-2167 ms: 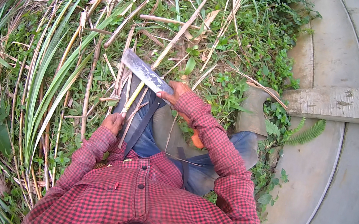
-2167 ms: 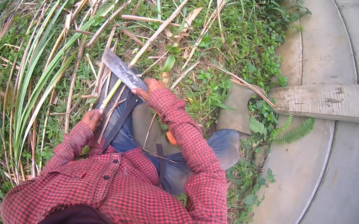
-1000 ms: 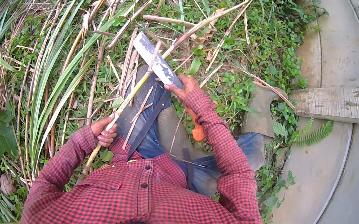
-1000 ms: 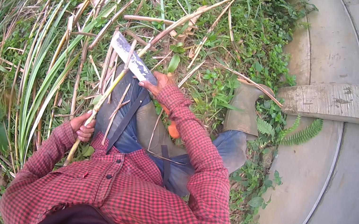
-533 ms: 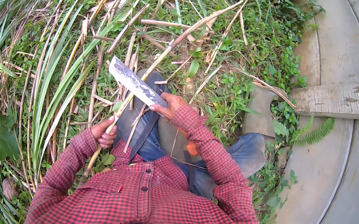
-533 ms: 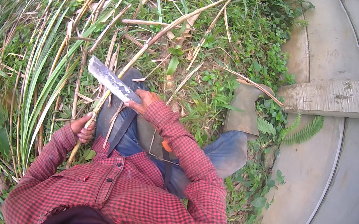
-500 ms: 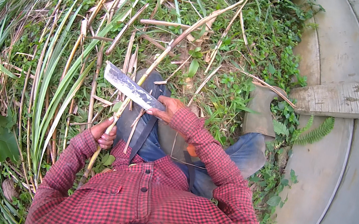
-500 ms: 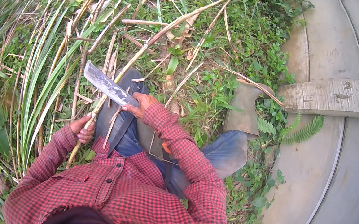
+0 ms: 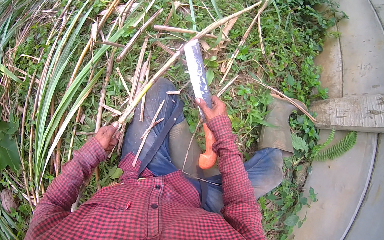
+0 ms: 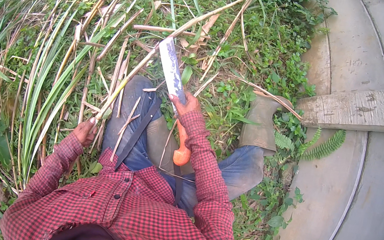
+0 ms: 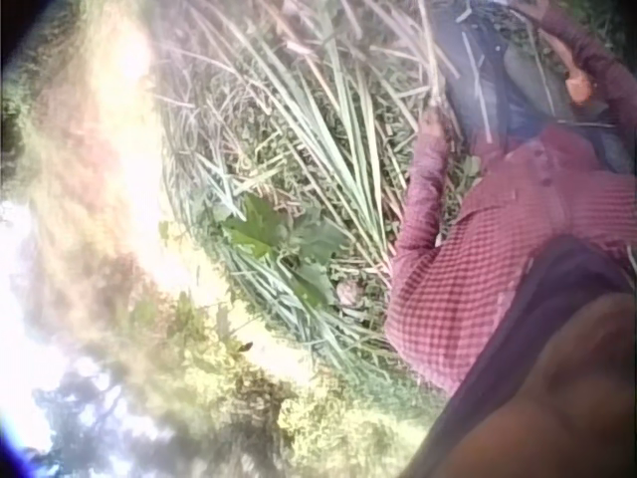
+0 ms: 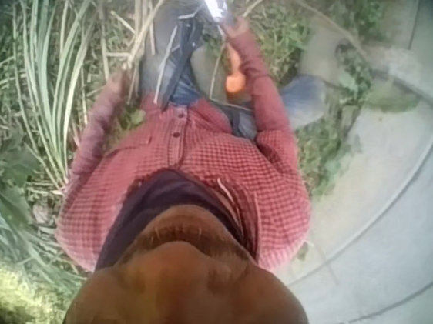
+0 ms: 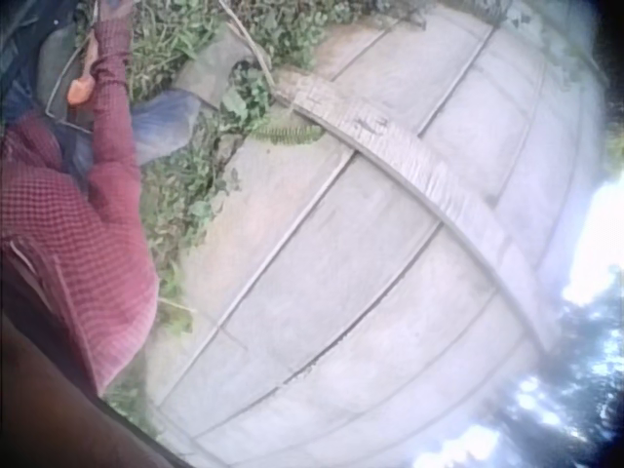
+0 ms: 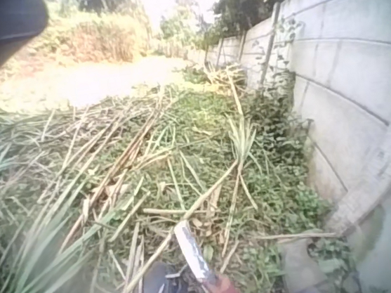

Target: The person sits on the ground and uses a machete to cut long, thin plant stalks into smaller pieces. They hold the stalks with one hand and repeatedly strike them with the machete, dropping the cut pieces onto a pile on the ground.

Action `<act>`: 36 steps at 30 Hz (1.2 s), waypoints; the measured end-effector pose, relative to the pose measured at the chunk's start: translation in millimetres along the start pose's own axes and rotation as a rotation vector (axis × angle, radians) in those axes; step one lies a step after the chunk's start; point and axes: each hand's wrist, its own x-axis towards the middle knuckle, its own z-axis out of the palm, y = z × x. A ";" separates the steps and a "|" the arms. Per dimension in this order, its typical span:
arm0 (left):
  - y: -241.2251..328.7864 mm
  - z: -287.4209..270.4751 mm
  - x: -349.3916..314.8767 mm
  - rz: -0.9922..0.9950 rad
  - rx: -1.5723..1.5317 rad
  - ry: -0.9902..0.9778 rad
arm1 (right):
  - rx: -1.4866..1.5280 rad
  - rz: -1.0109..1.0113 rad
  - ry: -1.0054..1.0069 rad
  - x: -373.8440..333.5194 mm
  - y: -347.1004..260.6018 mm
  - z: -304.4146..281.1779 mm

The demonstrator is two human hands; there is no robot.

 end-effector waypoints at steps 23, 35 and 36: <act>-2.0 -0.7 -15.2 -0.389 -0.465 -0.696 | -0.057 -0.142 0.062 24.5 -30.9 -14.4; -22.2 -7.7 -12.0 -0.520 -0.687 -0.914 | -0.054 -0.159 0.079 51.3 -40.5 -28.0; -20.0 -6.0 -13.7 -0.527 -0.694 -0.914 | -0.109 -0.199 0.031 48.8 -40.9 -28.6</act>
